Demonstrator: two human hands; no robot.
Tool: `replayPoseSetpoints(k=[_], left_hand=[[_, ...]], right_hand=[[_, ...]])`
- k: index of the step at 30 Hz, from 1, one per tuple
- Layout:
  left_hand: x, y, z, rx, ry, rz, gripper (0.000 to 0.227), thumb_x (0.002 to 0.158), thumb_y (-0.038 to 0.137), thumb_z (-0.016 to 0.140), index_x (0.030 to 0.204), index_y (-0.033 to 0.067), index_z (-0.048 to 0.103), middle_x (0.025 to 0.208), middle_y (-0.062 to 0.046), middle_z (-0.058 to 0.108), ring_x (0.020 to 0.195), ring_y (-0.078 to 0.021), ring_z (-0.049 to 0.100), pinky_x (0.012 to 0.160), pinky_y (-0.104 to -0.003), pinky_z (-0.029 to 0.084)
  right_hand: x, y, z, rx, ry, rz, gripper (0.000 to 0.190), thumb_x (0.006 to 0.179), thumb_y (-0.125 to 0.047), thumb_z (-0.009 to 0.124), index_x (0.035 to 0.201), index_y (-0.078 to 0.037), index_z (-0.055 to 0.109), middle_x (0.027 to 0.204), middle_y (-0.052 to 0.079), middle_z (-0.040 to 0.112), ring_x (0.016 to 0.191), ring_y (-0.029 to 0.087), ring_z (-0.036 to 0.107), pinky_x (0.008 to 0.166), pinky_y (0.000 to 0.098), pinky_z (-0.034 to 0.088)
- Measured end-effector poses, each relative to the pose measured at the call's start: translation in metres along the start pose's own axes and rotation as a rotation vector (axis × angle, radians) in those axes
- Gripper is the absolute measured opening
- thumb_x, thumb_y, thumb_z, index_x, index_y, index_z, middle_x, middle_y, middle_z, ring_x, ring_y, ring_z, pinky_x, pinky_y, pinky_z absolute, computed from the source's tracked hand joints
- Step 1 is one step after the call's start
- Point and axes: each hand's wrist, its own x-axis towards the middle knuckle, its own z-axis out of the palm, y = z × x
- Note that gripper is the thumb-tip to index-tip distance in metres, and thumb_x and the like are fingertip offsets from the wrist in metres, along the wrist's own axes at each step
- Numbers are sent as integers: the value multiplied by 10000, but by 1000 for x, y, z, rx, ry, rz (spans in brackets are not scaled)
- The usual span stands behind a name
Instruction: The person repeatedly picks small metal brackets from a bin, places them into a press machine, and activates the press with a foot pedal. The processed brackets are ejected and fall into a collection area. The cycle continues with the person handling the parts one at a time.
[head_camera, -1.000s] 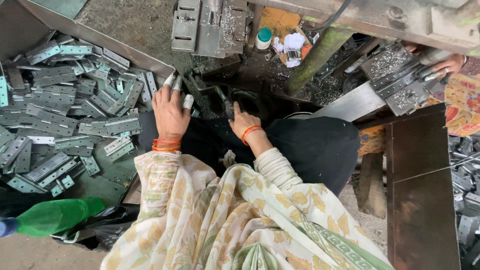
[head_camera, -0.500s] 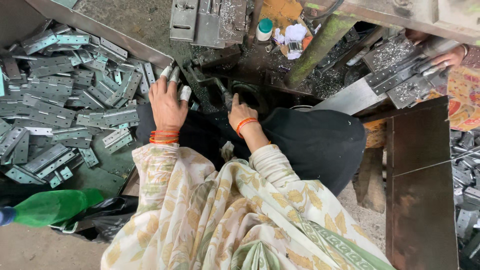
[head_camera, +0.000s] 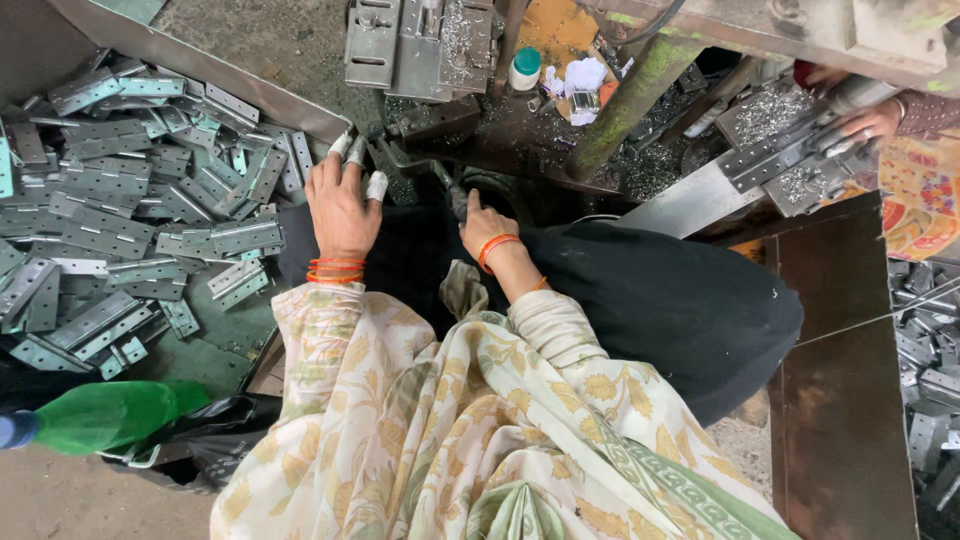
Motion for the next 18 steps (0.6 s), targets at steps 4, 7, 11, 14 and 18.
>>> replayPoseSetpoints(k=[4, 7, 11, 14, 18], left_hand=[[0, 0, 2, -36, 22, -8, 363, 913, 194, 760, 1169, -40, 651, 1344, -248, 570, 1218, -434, 508, 1065, -531, 383], [-1, 2, 2, -40, 15, -16, 373, 852, 165, 741, 1155, -35, 655, 1334, -243, 573, 1212, -432, 508, 1080, -524, 386], [-1, 0, 2, -52, 61, 15, 395, 880, 174, 746, 1210, -23, 655, 1358, -214, 576, 1210, -411, 518, 1084, -518, 382], [-1, 1, 5, -32, 43, -21, 415, 836, 174, 752, 1199, -5, 661, 1315, -200, 579, 1205, -404, 526, 1099, -521, 382], [-1, 2, 5, -80, 63, -42, 465, 815, 176, 754, 1233, -2, 657, 1311, -193, 582, 1209, -401, 525, 1085, -510, 393]], right_hand=[[1, 2, 2, -17, 1, -10, 789, 984, -369, 578, 1622, -95, 203, 1251, 223, 664, 1087, 401, 684, 903, 508, 549], [1, 4, 4, -31, 31, -19, 790, 978, -377, 585, 1617, -95, 215, 1240, 223, 671, 1095, 403, 679, 917, 512, 542], [2, 2, 4, -34, 39, -26, 769, 984, -384, 582, 1611, -95, 244, 1247, 235, 678, 1111, 420, 676, 944, 521, 534], [0, 4, 1, -29, 29, -21, 760, 978, -387, 580, 1601, -101, 251, 1247, 237, 681, 1117, 434, 671, 953, 529, 527], [-2, 3, -6, -42, 10, -12, 751, 981, -387, 578, 1600, -100, 266, 1219, 254, 694, 1106, 452, 675, 954, 540, 528]])
